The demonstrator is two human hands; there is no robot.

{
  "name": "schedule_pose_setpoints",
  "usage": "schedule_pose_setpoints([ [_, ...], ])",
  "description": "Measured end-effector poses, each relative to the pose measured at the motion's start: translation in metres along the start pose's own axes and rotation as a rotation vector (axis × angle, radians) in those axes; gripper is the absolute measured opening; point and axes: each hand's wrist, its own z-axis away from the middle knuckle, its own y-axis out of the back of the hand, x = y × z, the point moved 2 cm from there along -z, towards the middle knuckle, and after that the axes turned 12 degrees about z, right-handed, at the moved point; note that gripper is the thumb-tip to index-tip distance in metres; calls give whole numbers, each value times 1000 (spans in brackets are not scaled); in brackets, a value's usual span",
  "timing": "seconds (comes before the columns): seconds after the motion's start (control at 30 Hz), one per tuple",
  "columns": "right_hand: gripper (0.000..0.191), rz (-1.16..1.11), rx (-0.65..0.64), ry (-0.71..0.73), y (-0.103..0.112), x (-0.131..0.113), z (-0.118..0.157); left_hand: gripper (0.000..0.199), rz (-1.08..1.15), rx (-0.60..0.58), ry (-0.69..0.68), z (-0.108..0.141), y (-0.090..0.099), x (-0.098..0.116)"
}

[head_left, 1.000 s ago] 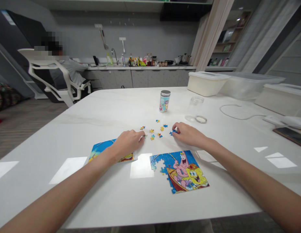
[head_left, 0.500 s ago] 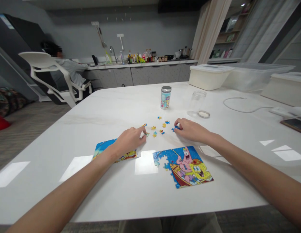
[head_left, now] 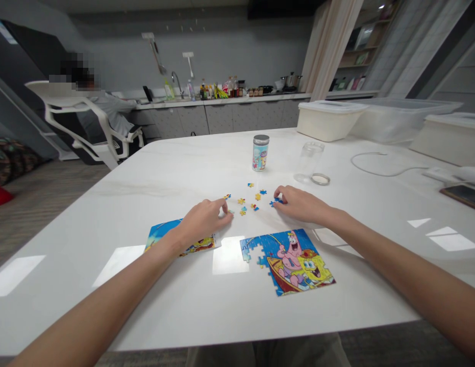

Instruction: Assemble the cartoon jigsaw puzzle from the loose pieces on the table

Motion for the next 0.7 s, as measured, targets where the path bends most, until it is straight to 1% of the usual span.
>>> schedule_pose_setpoints([
  [0.1,32,0,1,0,0,0,0,34,18,-13,8,0,2,0],
  [0.13,32,-1,0,1,0,0,0,34,19,-12,2,0,3,0],
  [0.23,32,-3,-10,5,0,0,0,25,23,-16,-21,1,5,1],
  [0.37,32,-12,-14,6,0,0,0,27,40,-54,-34,3,5,1],
  [0.57,32,-16,-19,6,1,0,0,22,43,-33,-21,3,4,2],
  [0.7,32,-18,-15,1,0,0,0,18,42,-39,-9,2,4,2],
])
